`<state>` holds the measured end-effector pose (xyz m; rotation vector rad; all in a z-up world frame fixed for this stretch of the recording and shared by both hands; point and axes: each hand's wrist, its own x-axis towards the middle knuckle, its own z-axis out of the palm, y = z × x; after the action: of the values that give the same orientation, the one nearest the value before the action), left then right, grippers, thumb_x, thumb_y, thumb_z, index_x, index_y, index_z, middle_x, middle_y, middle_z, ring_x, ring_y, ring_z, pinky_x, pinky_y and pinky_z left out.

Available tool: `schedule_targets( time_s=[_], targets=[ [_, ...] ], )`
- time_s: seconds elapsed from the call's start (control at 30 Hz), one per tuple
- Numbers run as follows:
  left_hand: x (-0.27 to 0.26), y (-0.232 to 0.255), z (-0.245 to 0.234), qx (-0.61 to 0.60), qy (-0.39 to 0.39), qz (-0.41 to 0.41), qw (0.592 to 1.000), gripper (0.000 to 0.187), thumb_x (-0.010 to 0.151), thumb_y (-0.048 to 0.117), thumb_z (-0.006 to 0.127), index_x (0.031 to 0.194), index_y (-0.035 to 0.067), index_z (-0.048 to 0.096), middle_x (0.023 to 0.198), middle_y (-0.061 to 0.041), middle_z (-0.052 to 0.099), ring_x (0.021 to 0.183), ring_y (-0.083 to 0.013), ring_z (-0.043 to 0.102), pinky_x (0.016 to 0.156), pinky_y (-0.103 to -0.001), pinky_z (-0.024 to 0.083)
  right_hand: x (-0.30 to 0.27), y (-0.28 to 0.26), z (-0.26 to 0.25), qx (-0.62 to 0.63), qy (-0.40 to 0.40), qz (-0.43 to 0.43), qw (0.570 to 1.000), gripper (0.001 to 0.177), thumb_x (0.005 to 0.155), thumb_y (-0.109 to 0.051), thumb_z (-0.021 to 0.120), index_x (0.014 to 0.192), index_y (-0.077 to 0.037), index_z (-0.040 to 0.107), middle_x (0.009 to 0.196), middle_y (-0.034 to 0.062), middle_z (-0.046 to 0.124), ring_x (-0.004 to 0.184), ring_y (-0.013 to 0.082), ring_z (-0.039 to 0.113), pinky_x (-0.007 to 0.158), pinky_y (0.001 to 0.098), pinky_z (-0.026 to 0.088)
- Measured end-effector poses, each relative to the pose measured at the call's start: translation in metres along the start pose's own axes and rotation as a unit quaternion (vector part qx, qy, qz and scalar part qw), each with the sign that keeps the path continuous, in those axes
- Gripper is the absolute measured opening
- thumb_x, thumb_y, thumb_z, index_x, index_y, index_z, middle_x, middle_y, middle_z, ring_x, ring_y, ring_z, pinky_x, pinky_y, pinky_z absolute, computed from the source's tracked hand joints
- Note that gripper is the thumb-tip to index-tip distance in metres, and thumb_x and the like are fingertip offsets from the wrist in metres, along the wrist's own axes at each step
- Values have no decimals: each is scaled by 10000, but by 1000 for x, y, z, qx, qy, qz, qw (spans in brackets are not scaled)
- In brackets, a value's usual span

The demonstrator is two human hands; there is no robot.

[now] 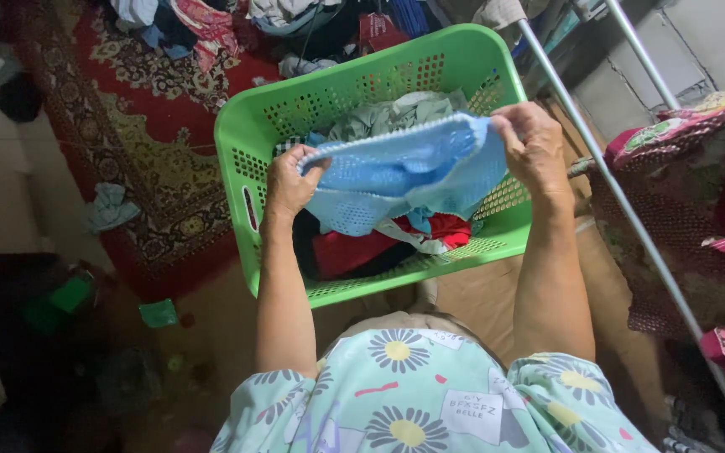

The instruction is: The person picks a light blue knitted garment from a green laundry basket, unfolds and smooths it, places it on a black hanger, and hangs it on a drying rack among other clothes.

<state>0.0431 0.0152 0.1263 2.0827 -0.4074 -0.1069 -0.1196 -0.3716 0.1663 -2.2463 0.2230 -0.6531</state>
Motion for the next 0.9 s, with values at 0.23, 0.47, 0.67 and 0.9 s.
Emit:
schedule_targets(
  time_s=[0.23, 0.47, 0.67, 0.9],
  targets=[
    [6, 4, -3, -132, -19, -26, 991, 122, 854, 239, 852, 849, 186, 742, 660, 46, 639, 638, -54, 532, 614, -212, 456, -13, -19, 11, 292, -18, 184, 938, 323, 1092, -439, 603, 1120, -144, 728, 1002, -4, 681, 882, 35, 567, 872, 197, 472],
    [10, -10, -4, -254, 0, -60, 965, 165, 900, 252, 836, 837, 172, 707, 689, 87, 606, 666, -11, 494, 626, -161, 418, -26, -23, 12, 231, -28, 169, 958, 236, 1048, -285, 751, 978, -115, 603, 855, -33, 536, 811, 70, 486, 751, 217, 396],
    [20, -20, -5, -240, -5, -66, 969, 135, 893, 221, 836, 858, 182, 711, 720, 91, 631, 688, -7, 518, 657, -151, 430, -37, -18, 9, 48, -102, 107, 988, 320, 843, -77, 796, 1150, -34, 716, 1027, 170, 642, 970, 323, 626, 890, 432, 521],
    [2, -3, -22, 170, -230, -41, 957, 323, 691, 295, 871, 1000, 243, 792, 965, -116, 764, 938, -349, 718, 817, -429, 558, -41, -12, -12, -6, 79, 29, 996, 140, 943, -135, 833, 935, -98, 698, 1076, 94, 708, 1020, 268, 673, 918, 352, 513]
  ],
)
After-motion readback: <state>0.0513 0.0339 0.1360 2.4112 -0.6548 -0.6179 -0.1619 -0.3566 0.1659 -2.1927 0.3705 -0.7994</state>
